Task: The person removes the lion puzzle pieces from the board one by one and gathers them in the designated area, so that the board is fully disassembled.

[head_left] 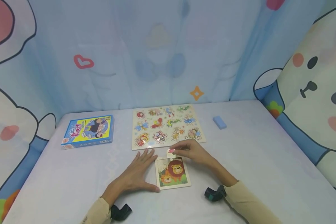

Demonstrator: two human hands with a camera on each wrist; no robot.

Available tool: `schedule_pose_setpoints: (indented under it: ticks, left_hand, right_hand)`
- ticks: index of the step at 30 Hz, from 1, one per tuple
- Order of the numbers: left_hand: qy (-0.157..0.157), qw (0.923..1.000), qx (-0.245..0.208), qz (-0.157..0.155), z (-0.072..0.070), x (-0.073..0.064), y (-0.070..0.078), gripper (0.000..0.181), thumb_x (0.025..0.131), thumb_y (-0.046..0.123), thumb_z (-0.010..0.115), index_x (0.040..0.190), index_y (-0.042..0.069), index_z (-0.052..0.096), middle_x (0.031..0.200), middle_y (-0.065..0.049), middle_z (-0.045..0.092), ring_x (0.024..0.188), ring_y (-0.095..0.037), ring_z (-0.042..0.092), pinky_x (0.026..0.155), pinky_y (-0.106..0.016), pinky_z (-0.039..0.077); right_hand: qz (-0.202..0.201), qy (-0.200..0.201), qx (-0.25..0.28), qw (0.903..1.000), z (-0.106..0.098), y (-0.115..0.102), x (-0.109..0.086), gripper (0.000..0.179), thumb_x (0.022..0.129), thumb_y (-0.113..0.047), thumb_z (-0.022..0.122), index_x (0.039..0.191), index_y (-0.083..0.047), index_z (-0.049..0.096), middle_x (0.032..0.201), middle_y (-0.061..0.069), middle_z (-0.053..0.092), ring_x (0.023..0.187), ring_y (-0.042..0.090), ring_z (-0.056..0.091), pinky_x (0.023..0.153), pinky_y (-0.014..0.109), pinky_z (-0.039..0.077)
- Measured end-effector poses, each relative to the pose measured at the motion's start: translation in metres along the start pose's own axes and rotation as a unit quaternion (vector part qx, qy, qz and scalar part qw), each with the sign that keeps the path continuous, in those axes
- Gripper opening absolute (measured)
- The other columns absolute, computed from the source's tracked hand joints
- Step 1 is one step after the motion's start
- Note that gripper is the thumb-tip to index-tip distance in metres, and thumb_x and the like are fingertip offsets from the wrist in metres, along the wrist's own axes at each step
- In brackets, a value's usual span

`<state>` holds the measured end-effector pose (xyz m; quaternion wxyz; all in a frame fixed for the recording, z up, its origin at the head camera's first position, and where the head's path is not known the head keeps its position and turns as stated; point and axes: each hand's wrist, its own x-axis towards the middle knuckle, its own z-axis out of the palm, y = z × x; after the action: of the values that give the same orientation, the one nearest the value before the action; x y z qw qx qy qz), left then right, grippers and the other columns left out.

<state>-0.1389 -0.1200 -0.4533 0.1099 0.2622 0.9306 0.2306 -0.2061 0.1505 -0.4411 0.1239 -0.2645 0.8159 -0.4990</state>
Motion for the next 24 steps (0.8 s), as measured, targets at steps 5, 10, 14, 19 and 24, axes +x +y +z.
schedule_pose_setpoints:
  ticks: [5, 10, 14, 19, 24]
  left_hand:
    - [0.003, 1.0, -0.003, 0.005, 0.001, 0.0, -0.001, 0.116, 0.061, 0.076, 0.07, 0.152, 0.017, 0.027, 0.162, 0.0, 0.009, 0.148, -0.02, -0.003, 0.119, -0.046, 0.0]
    - [0.003, 1.0, 0.002, 0.007, 0.001, 0.0, -0.002, 0.117, 0.061, 0.076, 0.07, 0.152, 0.017, 0.027, 0.162, 0.0, 0.008, 0.148, -0.021, -0.003, 0.12, -0.046, 0.0]
    - [0.005, 0.9999, 0.003, 0.011, 0.002, 0.0, -0.002, 0.117, 0.061, 0.075, 0.071, 0.152, 0.016, 0.027, 0.162, -0.001, 0.008, 0.148, -0.021, -0.002, 0.119, -0.046, 0.0]
    - [0.007, 0.9999, 0.003, 0.013, 0.002, 0.0, -0.002, 0.116, 0.061, 0.074, 0.071, 0.152, 0.015, 0.027, 0.161, -0.001, 0.009, 0.148, -0.022, -0.002, 0.119, -0.047, 0.001]
    - [0.007, 0.9999, 0.003, 0.011, 0.001, 0.0, -0.002, 0.116, 0.062, 0.073, 0.072, 0.152, 0.016, 0.027, 0.161, -0.001, 0.009, 0.148, -0.021, -0.003, 0.119, -0.046, 0.0]
  right_hand:
    - [0.019, -0.002, -0.002, 0.9998, -0.023, 0.013, -0.017, 0.021, 0.09, -0.024, 0.067, 0.107, -0.013, 0.073, 0.109, 0.001, 0.071, 0.103, 0.013, 0.065, 0.084, 0.024, 0.053]
    - [0.026, -0.001, -0.033, 0.9991, -0.041, 0.025, -0.033, 0.018, 0.09, -0.025, 0.067, 0.104, -0.016, 0.073, 0.108, 0.0, 0.071, 0.102, 0.011, 0.064, 0.084, 0.023, 0.052]
    - [0.035, 0.0, -0.053, 0.998, -0.049, 0.029, -0.04, 0.017, 0.09, -0.022, 0.068, 0.103, -0.014, 0.074, 0.107, 0.001, 0.071, 0.103, 0.013, 0.063, 0.085, 0.021, 0.051]
    - [0.059, -0.002, -0.078, 0.9952, -0.052, 0.029, -0.042, 0.015, 0.089, -0.021, 0.068, 0.101, -0.015, 0.074, 0.106, 0.0, 0.071, 0.104, 0.019, 0.061, 0.09, 0.028, 0.049]
    - [0.071, 0.003, -0.109, 0.9916, -0.053, 0.029, -0.042, 0.013, 0.089, -0.019, 0.068, 0.101, -0.016, 0.074, 0.107, -0.001, 0.071, 0.108, 0.022, 0.061, 0.093, 0.037, 0.05]
